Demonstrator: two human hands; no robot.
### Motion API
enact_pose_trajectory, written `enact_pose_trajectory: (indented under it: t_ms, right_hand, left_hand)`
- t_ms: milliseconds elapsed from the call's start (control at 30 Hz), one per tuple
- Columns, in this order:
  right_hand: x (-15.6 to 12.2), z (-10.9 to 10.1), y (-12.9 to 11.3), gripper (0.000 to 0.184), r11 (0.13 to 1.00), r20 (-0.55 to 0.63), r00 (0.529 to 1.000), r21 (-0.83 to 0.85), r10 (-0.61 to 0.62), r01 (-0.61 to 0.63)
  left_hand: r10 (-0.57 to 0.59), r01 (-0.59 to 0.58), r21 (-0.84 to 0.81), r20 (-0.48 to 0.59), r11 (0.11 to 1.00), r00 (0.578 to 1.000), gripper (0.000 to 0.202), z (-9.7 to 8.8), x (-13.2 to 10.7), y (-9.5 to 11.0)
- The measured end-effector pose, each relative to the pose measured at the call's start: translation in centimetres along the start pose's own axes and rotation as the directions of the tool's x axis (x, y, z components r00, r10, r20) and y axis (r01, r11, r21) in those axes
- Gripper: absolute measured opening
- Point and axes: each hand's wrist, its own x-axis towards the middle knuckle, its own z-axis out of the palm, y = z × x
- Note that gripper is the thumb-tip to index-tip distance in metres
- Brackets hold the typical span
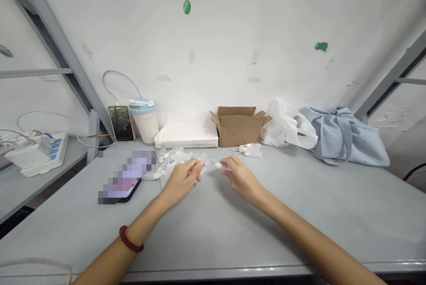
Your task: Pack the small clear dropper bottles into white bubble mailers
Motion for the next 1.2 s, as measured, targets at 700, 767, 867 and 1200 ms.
enact_pose_trajectory:
  t_ms: [700, 767, 867, 1200]
  right_hand:
    - [-0.4, -0.6, -1.8, 0.023, 0.991, 0.01, 0.993, 0.06, -0.118, 0.117]
    - [-0.4, -0.6, -1.9, 0.023, 0.991, 0.014, 0.993, 0.064, -0.117, 0.115]
    - [-0.4, -0.5, -1.9, 0.022, 0.992, 0.014, 0.994, 0.066, -0.113, 0.112]
    - [-0.5, -0.4, -2.1, 0.023, 0.99, 0.031, 0.993, 0.093, -0.114, 0.111]
  left_hand:
    - [-0.136, 0.183, -0.429, 0.138, 0.885, 0.981, 0.033, 0.2, 0.3, 0.2]
    - [-0.143, 0.197, -0.462, 0.148, 0.865, 0.978, 0.032, 0.3, 0.2, 0.2]
    - [-0.148, 0.209, -0.497, 0.16, 0.842, 0.976, 0.032, 0.3, 0.1, 0.2]
    - [-0.151, 0.232, -0.544, 0.191, 0.806, 0.97, 0.032, 0.1, 0.1, 0.2]
